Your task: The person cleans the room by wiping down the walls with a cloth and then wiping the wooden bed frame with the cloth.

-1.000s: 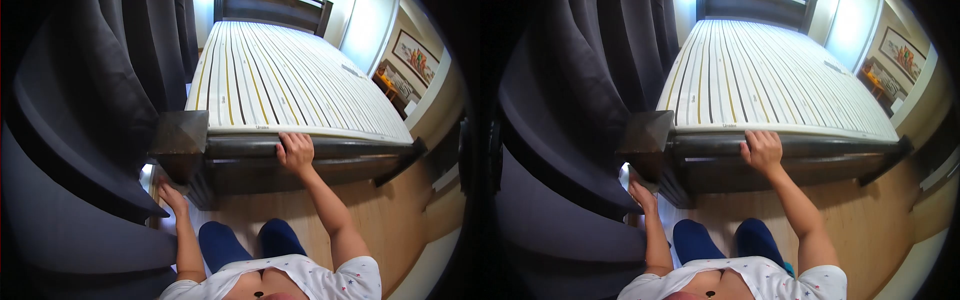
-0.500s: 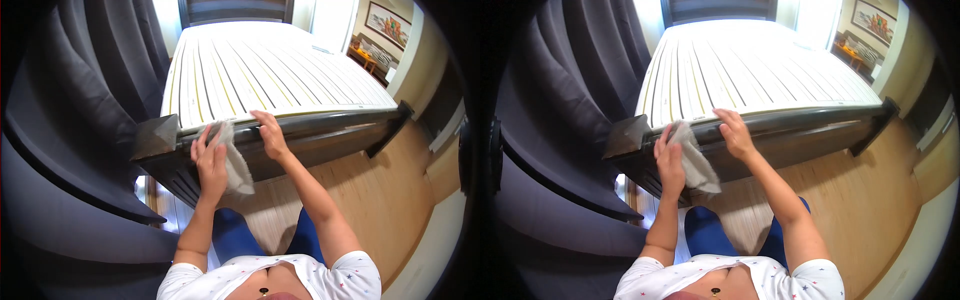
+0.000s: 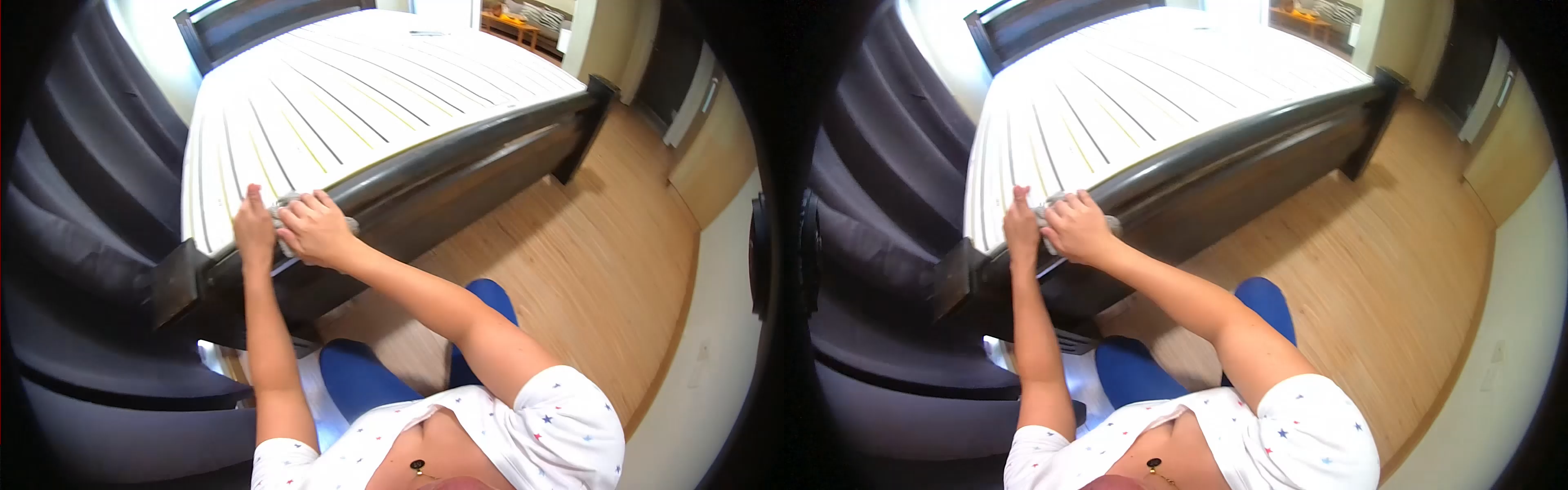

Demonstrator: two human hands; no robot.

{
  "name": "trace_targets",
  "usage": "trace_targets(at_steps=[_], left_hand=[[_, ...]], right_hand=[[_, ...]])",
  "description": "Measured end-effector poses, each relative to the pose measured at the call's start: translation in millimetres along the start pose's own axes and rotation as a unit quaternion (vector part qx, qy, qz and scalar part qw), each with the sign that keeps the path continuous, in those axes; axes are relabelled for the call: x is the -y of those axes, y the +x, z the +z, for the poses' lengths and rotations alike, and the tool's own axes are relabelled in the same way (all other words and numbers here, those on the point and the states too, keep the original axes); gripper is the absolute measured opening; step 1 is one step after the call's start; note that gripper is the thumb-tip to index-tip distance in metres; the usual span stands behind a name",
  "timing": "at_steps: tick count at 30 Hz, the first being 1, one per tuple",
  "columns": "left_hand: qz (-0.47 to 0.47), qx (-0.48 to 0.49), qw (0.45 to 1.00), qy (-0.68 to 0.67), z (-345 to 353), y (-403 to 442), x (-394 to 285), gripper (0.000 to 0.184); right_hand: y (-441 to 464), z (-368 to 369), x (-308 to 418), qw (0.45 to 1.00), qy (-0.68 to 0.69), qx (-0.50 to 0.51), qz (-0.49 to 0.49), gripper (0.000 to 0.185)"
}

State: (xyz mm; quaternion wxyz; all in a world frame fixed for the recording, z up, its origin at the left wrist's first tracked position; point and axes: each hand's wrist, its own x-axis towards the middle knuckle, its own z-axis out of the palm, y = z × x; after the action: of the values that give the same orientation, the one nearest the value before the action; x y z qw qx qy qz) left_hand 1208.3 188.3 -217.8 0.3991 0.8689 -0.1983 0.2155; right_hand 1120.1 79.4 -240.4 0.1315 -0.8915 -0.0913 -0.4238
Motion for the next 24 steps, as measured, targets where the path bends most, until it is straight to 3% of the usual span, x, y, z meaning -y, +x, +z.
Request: trace_targets(at_steps=[1, 4, 7, 12, 15, 17, 18, 20, 23, 24], left_hand=[[0.009, -0.019, 1.000, 0.008, 0, 2, -2, 0.062], [0.026, 0.002, 0.993, 0.112, -3, 2, -7, 0.054], [-0.003, -0.007, 0.987, 0.161, -1, 0, -9, 0.051], [-0.004, -0.038, 0.985, 0.166, 3, 1, -8, 0.041], [-0.067, -0.014, 0.988, 0.138, 1, 0, -22, 0.040], [-0.097, 0.015, 0.977, 0.189, 1, 3, -25, 0.042], [-0.112, 0.030, 0.970, 0.213, 0, 5, -24, 0.043], [-0.107, 0.033, 0.968, 0.222, 3, 7, -19, 0.043], [-0.143, 0.083, 0.958, 0.233, 6, 13, -6, 0.043], [-0.147, 0.097, 0.959, 0.223, 8, 14, -2, 0.044]], right_hand=[[-2, -3, -8, 0.999, 0.024, 0.034, 0.000, 0.030], [-15, -18, -41, 0.997, 0.010, -0.041, -0.058, 0.030], [-30, -38, -104, 0.996, -0.032, -0.073, -0.051, 0.028], [-55, -100, -232, 0.991, -0.123, -0.057, -0.020, 0.022], [-62, -132, -298, 0.992, -0.110, -0.052, 0.029, 0.020], [-63, -152, -337, 0.989, -0.124, 0.000, 0.085, 0.024], [-64, -160, -352, 0.987, -0.125, -0.024, 0.099, 0.025], [-64, -173, -377, 0.981, -0.131, -0.073, 0.126, 0.028], [-65, -172, -392, 0.941, -0.315, -0.085, 0.092, 0.029], [-59, -179, -374, 0.956, -0.260, -0.116, 0.078, 0.027]])
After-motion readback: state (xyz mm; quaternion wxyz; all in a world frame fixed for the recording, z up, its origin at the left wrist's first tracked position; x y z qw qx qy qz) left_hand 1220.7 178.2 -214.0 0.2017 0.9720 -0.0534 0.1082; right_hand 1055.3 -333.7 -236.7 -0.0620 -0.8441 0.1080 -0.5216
